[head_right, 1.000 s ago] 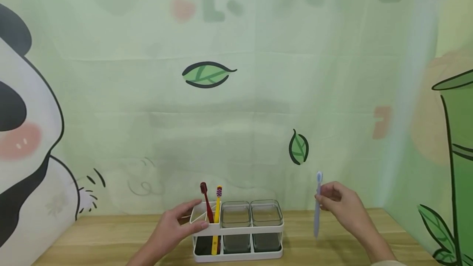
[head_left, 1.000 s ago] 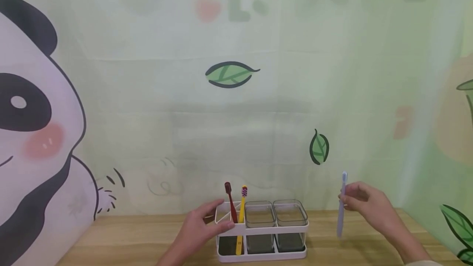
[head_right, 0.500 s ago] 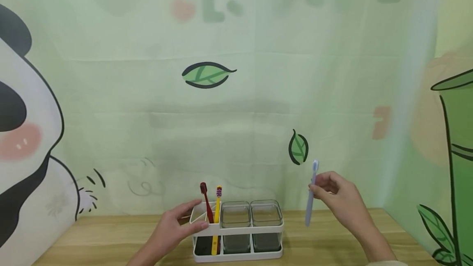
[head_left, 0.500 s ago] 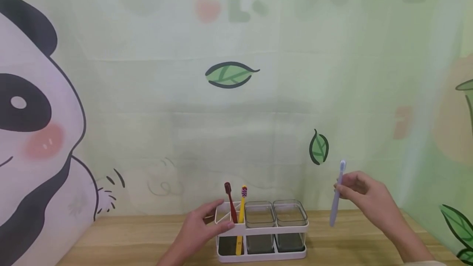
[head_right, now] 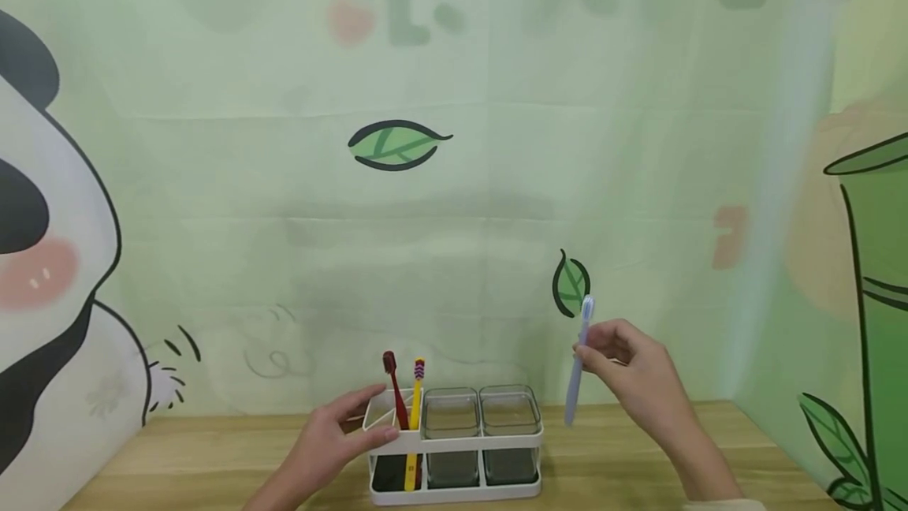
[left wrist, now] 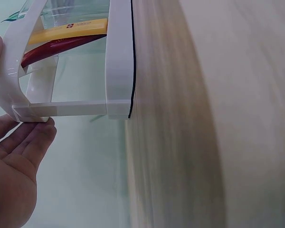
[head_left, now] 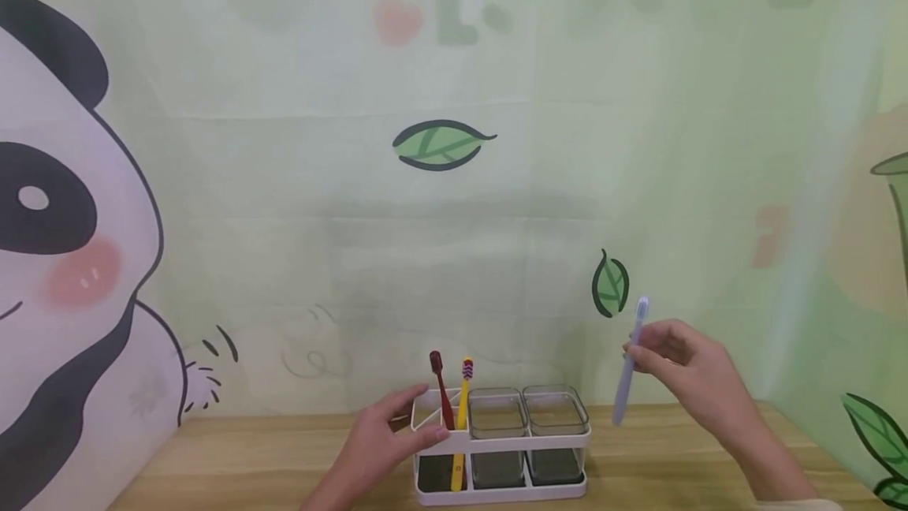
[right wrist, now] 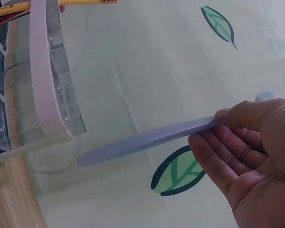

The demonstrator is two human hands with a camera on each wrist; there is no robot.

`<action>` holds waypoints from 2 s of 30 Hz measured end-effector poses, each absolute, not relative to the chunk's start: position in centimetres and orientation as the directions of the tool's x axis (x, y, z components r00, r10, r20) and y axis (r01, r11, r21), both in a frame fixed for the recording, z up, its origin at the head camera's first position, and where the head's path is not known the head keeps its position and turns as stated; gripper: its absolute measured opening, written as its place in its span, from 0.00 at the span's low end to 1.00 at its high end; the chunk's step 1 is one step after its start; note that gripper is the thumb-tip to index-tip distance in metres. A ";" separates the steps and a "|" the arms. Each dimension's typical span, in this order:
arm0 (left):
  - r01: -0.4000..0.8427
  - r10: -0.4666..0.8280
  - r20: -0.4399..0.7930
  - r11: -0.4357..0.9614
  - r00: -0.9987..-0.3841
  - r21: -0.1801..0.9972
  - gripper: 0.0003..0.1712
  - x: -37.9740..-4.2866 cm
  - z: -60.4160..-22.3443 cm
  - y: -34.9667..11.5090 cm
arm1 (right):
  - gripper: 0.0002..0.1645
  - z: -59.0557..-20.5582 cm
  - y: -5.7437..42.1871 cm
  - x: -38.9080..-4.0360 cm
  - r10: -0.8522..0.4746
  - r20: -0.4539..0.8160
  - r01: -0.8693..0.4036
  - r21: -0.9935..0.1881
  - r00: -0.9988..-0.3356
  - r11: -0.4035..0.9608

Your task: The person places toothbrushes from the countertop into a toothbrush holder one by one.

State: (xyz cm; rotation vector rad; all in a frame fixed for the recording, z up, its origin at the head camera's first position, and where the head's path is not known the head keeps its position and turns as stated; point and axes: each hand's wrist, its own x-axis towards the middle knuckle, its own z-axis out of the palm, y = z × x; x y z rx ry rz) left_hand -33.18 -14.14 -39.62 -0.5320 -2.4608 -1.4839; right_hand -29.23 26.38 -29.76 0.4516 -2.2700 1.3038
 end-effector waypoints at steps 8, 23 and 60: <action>0.420 0.197 0.371 0.421 -0.908 0.804 0.43 -33.3 -39.9 -14.3 | 0.16 -29.7 25.6 -29.3 -0.055 0.548 -0.509 -0.730 -0.835 0.456; 0.422 0.192 0.376 0.413 -0.907 0.807 0.43 -33.1 -39.6 -14.2 | 0.18 -28.9 24.1 -29.3 -0.055 0.565 -0.526 -0.721 -0.823 0.452; 0.409 0.182 0.366 0.430 -0.913 0.805 0.43 -33.1 -39.4 -14.1 | 0.12 -28.9 13.6 -30.4 -0.096 0.595 -0.603 -0.792 -0.798 0.100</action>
